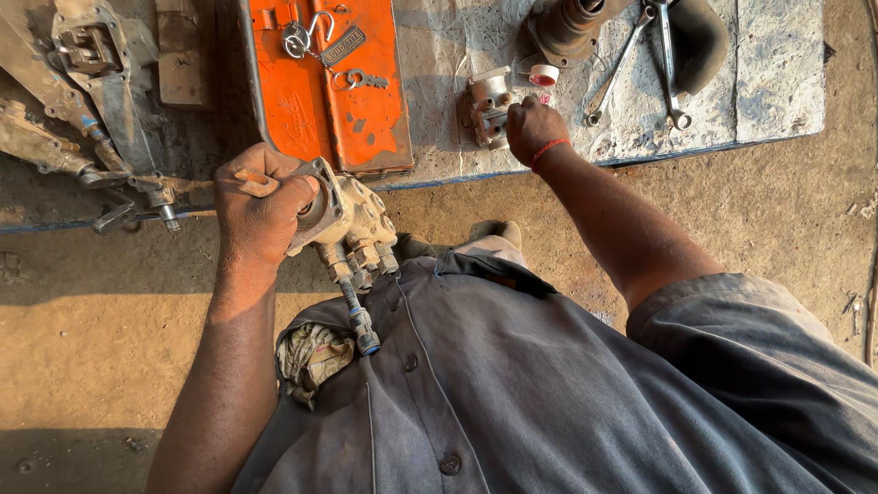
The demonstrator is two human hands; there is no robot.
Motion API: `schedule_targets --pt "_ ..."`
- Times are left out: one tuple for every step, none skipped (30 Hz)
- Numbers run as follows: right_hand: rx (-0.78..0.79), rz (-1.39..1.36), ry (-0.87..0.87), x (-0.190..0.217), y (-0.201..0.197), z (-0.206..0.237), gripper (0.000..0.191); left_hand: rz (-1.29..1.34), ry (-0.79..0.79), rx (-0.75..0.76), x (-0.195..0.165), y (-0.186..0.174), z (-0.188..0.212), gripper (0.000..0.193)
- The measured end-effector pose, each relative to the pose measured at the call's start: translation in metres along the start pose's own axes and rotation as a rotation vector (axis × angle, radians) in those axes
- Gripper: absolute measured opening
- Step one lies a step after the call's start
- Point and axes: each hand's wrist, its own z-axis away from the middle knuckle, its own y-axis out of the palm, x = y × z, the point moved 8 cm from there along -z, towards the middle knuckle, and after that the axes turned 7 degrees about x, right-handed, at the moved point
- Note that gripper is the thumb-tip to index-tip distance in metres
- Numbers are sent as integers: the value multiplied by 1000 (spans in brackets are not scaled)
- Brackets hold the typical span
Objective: The person disassembles a mechanical component, likely a fuel pump, using a wrench to remove bolts and separate parts. They handle the component and its pieces, placing them on a workbench alongside other tools and parts.
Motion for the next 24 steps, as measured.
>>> schedule_targets --pt "4 -18 15 -2 0 0 32 -2 4 -3 -1 -1 0 23" --pt "8 -37 30 -3 0 0 35 -4 8 -5 -1 -2 1 23" --pt "13 -55 45 -5 0 0 38 -6 12 -8 -2 -3 2 23" --pt "32 -33 63 -6 0 0 40 -30 3 -15 -2 -4 2 21" --pt "52 -11 82 -7 1 0 43 -54 -7 -20 -2 -5 3 19" --pt "74 9 101 -7 1 0 45 -78 -18 -25 -2 -7 4 17" --pt "117 21 128 -7 3 0 48 -67 -23 -28 -2 -7 4 17" --pt "161 33 156 -8 4 0 51 -56 -29 -31 -1 -8 5 17" --pt "206 45 183 -8 6 0 55 -44 -36 -33 0 -8 6 17" --pt "206 45 210 -8 3 -1 58 -39 -29 -28 -1 -8 6 17" --pt "205 47 235 -9 0 -2 61 -33 -22 -24 -1 -7 6 17" --pt "203 49 259 -11 -2 -3 64 -28 -15 -21 -1 -7 6 17" --pt "218 -7 301 -16 -2 -3 67 -30 -13 -21 -1 -7 6 18" --pt "234 -64 343 -22 -1 -2 71 -32 -11 -19 -2 -8 6 18" --pt "251 -120 386 -28 1 -1 76 -33 -10 -17 -2 -8 6 18" --pt "269 -80 360 -31 2 -1 77 -31 -7 -18 -3 -8 7 20" --pt "283 -41 334 -33 4 -1 79 -30 -1 -18 -4 -8 7 22" --pt "297 -1 308 -35 7 -1 81 -30 5 -19 -5 -8 6 24" --pt "52 133 153 -25 -11 -4 73 -31 -12 -26 -4 -8 6 22" --pt "-192 264 -1 -10 -27 0 65 -32 -31 -31 -3 -7 6 21" --pt "-440 389 -152 7 -40 10 58 -33 -49 -35 -3 -7 5 19" --pt "-358 410 -138 7 -34 5 54 -19 -40 -27 -4 -5 4 21" --pt "-274 430 -122 8 -28 2 50 -5 -32 -17 -5 -2 3 23" --pt "-195 450 -105 8 -24 -1 47 9 -20 -9 -6 -1 2 25"
